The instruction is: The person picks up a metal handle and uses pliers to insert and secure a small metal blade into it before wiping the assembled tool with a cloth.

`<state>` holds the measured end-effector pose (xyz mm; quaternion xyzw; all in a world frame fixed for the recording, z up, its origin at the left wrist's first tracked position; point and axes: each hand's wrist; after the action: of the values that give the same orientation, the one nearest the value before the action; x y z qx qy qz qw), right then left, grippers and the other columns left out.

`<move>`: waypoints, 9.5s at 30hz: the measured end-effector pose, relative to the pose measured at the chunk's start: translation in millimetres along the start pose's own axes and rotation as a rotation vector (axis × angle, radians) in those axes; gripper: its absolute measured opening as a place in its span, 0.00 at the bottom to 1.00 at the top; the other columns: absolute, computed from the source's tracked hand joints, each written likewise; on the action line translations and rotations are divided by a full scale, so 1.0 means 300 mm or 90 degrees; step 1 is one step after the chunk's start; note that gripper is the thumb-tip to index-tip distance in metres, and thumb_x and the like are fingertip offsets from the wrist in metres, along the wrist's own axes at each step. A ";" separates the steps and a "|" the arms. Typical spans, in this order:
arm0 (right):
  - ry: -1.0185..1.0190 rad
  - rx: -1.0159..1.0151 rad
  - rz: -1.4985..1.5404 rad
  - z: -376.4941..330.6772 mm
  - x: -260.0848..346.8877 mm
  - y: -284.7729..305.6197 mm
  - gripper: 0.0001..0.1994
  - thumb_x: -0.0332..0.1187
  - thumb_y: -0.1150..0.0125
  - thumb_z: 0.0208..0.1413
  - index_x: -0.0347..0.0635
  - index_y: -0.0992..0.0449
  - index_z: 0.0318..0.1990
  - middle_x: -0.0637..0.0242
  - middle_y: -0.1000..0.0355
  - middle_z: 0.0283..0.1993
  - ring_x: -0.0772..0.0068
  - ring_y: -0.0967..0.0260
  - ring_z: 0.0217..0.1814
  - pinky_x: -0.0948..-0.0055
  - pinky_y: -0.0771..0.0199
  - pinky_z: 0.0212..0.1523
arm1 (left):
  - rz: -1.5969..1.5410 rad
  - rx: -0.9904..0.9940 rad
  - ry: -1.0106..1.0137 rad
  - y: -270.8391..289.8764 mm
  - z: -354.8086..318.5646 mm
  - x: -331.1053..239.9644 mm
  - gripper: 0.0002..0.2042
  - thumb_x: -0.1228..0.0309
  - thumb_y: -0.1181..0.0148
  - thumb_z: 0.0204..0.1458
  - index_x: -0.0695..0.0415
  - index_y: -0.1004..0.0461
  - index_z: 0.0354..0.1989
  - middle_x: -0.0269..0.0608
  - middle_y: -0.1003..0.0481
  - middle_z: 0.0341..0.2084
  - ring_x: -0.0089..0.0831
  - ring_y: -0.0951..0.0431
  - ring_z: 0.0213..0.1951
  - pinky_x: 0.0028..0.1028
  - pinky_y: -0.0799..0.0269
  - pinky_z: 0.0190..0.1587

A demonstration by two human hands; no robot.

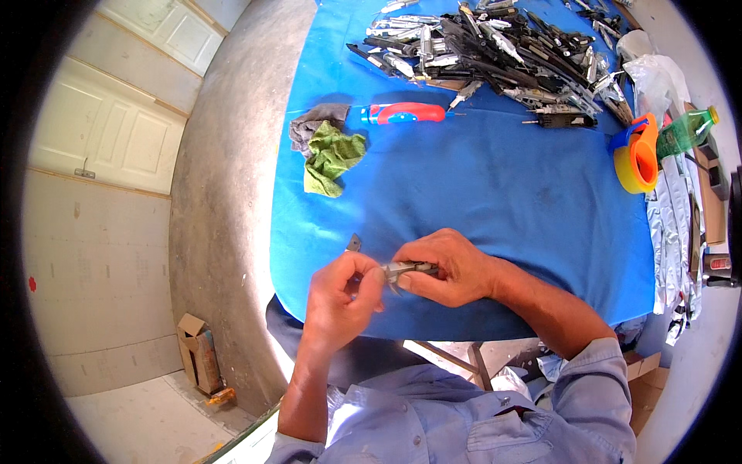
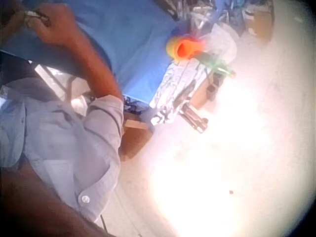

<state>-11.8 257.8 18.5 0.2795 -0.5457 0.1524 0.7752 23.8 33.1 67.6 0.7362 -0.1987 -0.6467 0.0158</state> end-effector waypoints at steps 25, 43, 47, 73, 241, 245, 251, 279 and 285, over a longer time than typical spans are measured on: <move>-0.044 0.059 0.121 -0.004 0.025 0.023 0.09 0.35 0.38 0.56 0.40 0.19 0.40 0.57 0.24 0.27 0.58 0.24 0.26 0.62 0.28 0.29 | -0.252 0.071 0.151 0.012 0.008 0.021 0.06 0.75 0.43 0.65 0.63 0.25 0.36 0.39 0.22 0.25 0.21 0.25 0.21 0.24 0.27 0.20; 0.057 -0.033 -0.038 -0.005 -0.012 -0.023 0.11 0.28 0.32 0.54 0.38 0.19 0.44 0.60 0.24 0.30 0.61 0.25 0.27 0.66 0.27 0.27 | 0.190 -0.116 -0.091 -0.031 -0.018 -0.061 0.01 0.82 0.35 0.59 0.63 0.20 0.36 0.36 0.19 0.30 0.18 0.20 0.31 0.20 0.23 0.34; 0.094 -0.067 -0.050 -0.009 -0.018 -0.032 0.13 0.26 0.29 0.53 0.38 0.19 0.46 0.60 0.24 0.31 0.62 0.26 0.27 0.66 0.28 0.27 | 0.164 -0.131 -0.059 -0.042 -0.021 -0.052 0.00 0.81 0.37 0.60 0.64 0.22 0.37 0.36 0.19 0.31 0.17 0.20 0.32 0.20 0.22 0.35; 0.064 -0.064 -0.069 -0.008 -0.001 -0.035 0.11 0.30 0.30 0.56 0.43 0.20 0.46 0.57 0.24 0.32 0.49 0.23 0.34 0.55 0.26 0.32 | -0.009 -0.226 -0.097 -0.100 -0.028 0.049 0.02 0.81 0.42 0.64 0.64 0.26 0.38 0.40 0.21 0.36 0.19 0.23 0.30 0.22 0.25 0.33; -0.360 -0.113 0.558 -0.026 0.252 -0.707 0.20 0.43 0.55 0.75 0.40 0.29 0.62 0.71 0.32 0.32 0.84 0.39 0.27 0.82 0.42 0.25 | 0.095 -0.367 -0.226 0.224 -0.555 0.185 0.25 0.79 0.20 0.42 0.62 0.19 0.51 0.45 0.17 0.44 0.29 0.16 0.37 0.26 0.17 0.37; -0.378 -0.116 0.513 -0.049 0.246 -0.756 0.19 0.41 0.58 0.77 0.39 0.30 0.63 0.71 0.32 0.30 0.83 0.40 0.22 0.80 0.44 0.21 | 0.124 -0.368 -0.243 0.223 -0.556 0.199 0.26 0.77 0.18 0.41 0.62 0.19 0.51 0.45 0.17 0.44 0.31 0.16 0.38 0.27 0.18 0.37; -0.405 -0.095 0.447 -0.056 0.291 -0.757 0.17 0.41 0.56 0.77 0.39 0.29 0.60 0.71 0.32 0.30 0.84 0.39 0.21 0.80 0.45 0.18 | 0.198 -0.359 -0.272 0.231 -0.561 0.221 0.27 0.72 0.16 0.40 0.63 0.19 0.50 0.47 0.17 0.43 0.33 0.15 0.39 0.28 0.17 0.37; -0.272 -0.046 0.505 -0.116 0.245 -0.761 0.19 0.36 0.48 0.74 0.34 0.30 0.65 0.73 0.29 0.40 0.85 0.36 0.31 0.81 0.36 0.31 | 0.267 -0.336 -0.317 0.234 -0.623 0.280 0.36 0.52 0.15 0.36 0.62 0.20 0.51 0.45 0.17 0.42 0.32 0.16 0.35 0.28 0.18 0.35; -0.312 0.012 0.515 -0.089 0.290 -0.761 0.13 0.39 0.51 0.76 0.39 0.30 0.55 0.73 0.31 0.33 0.86 0.38 0.26 0.82 0.38 0.27 | 0.286 -0.343 -0.324 0.237 -0.629 0.301 0.32 0.53 0.18 0.44 0.64 0.20 0.52 0.47 0.17 0.42 0.34 0.15 0.35 0.30 0.17 0.36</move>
<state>163.4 85.8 32.0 0.0794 -0.7760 0.3765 0.4997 192.9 -104.8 33.0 0.4613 -0.1760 -0.8168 0.2984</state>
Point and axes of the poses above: each hand's wrist, its own z-axis towards the middle knuckle, its own y-axis out of the back of the hand, x = y × z
